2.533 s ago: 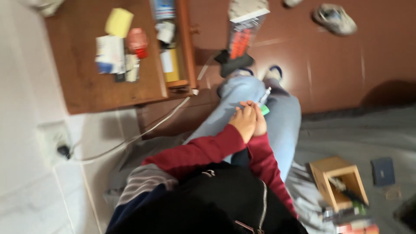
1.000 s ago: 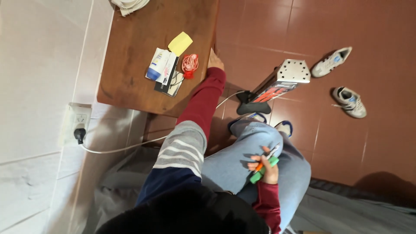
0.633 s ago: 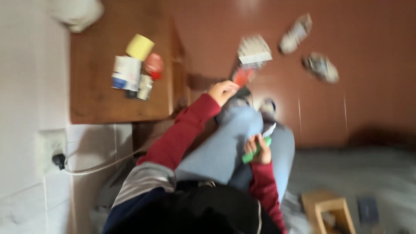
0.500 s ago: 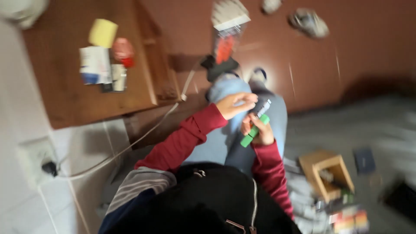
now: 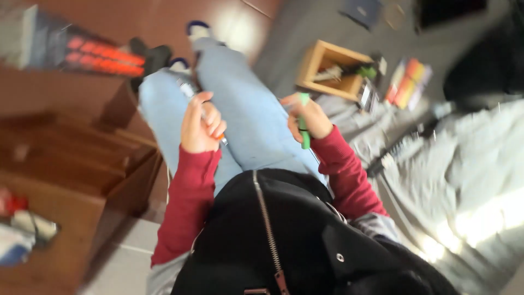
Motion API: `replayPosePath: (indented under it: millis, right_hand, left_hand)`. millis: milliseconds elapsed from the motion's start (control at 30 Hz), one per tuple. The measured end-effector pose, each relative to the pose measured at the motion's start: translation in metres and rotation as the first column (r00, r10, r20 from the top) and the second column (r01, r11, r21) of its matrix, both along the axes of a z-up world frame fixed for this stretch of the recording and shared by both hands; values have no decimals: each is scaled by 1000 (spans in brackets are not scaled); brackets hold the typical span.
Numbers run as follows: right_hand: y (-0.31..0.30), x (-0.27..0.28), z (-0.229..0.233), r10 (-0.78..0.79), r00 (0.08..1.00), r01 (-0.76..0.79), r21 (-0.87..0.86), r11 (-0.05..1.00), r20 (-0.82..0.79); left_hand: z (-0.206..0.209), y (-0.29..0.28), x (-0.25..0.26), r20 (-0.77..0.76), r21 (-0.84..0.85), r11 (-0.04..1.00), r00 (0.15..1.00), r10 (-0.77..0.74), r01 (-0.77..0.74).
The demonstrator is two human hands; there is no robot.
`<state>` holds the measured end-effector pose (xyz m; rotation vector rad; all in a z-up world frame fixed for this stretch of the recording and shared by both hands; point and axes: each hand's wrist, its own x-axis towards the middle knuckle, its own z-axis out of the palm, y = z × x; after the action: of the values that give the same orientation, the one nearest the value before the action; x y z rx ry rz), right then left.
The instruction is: Sort and organize markers and stationery into a small wooden box.
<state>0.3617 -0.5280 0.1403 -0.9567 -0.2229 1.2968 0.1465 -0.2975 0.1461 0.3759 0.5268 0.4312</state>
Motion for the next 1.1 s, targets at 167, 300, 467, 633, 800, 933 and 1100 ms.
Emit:
replayPosePath:
  millis: [167, 300, 467, 633, 800, 933, 1100]
  right_hand:
    - [-13, -9, 44, 196, 903, -67, -326, 943, 382]
    - [-29, -7, 56, 202, 929, -107, -297, 949, 310]
    - [-74, 7, 9, 511, 713, -10, -722, 692, 480]
    - [-114, 29, -15, 404, 153, 328, -432, 840, 902]
    - [-113, 48, 27, 103, 698, 462, -556, 691, 708]
    - [-164, 83, -14, -356, 539, 682, -148, 716, 764]
    - [-202, 159, -45, -635, 417, 864, -67, 499, 651]
  left_hand:
    - [8, -34, 15, -72, 71, 991, 991, -113, 118]
    - [21, -61, 35, -176, 209, 924, 942, -286, 320]
    - [12, -77, 37, -270, 295, 830, 875, -402, 472]
    - [15, -87, 48, -256, 386, 696, 795, -549, 605]
    - [23, -93, 67, -295, 330, 681, 756, -584, 654]
    - [5, -91, 74, -184, 270, 720, 768, -614, 640]
    - [-24, -85, 93, -17, 107, 666, 671, -741, 738]
